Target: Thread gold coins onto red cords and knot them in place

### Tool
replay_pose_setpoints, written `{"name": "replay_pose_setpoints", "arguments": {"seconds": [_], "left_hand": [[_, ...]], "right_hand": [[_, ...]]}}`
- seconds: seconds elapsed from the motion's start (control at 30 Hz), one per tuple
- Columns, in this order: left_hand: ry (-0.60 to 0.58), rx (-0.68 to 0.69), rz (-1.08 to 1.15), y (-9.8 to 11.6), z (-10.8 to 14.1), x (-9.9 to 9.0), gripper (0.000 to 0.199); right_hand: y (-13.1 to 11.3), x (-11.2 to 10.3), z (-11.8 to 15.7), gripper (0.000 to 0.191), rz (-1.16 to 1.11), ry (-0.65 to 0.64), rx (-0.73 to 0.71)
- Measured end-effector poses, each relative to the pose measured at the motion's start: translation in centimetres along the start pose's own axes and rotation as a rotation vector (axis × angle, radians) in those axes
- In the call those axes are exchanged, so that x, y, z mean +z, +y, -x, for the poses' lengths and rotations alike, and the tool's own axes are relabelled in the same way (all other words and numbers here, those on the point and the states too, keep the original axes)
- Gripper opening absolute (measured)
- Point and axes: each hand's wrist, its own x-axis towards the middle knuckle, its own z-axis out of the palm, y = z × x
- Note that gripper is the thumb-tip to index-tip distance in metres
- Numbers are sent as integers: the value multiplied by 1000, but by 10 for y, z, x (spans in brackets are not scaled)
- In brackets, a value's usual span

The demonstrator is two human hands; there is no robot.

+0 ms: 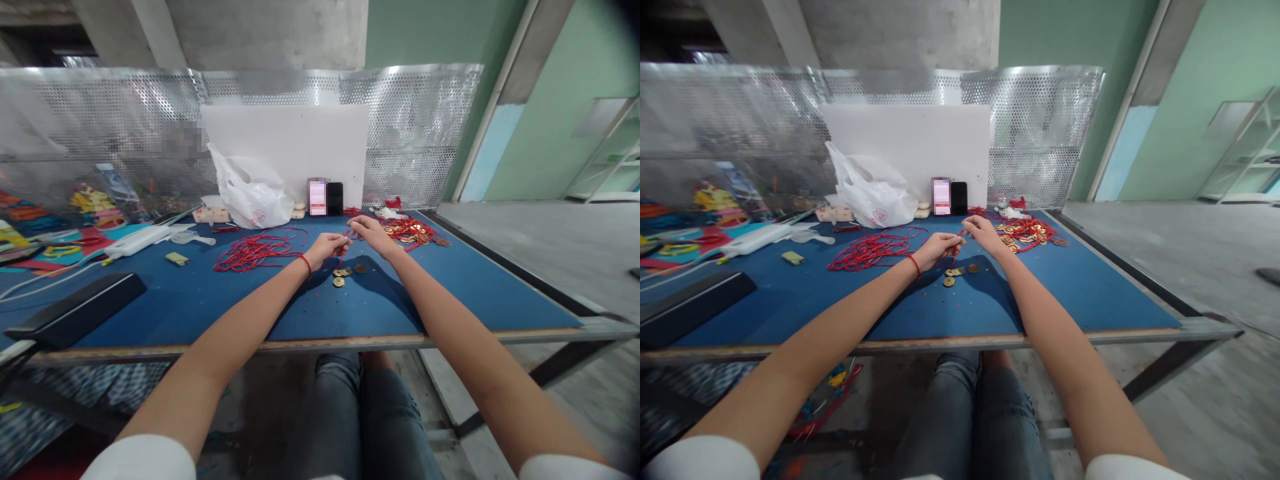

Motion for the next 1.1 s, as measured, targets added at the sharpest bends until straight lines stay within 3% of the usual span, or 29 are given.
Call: {"name": "replay_pose_setpoints", "arguments": {"seconds": [0.2, 0.47, 0.6, 0.77, 0.9, 1.1], "left_hand": [[-27, -4, -11, -2, -2, -3, 15], [-133, -7, -22, -2, -8, -8, 17], [-161, -13, -19, 11, -10, -21, 17], [-112, 77, 143, 31, -7, -58, 16], [-22, 68, 207, 39, -1, -87, 17], [-16, 23, 307, 40, 7, -113, 13]], "right_hand": [[4, -2, 2, 26, 28, -123, -68], [7, -7, 1, 28, 102, -37, -49], [11, -21, -4, 27, 152, 198, -21], [30, -54, -10, 23, 67, 589, 42], [53, -81, -10, 20, 6, 853, 165], [78, -111, 6, 18, 100, 1152, 371]]}}
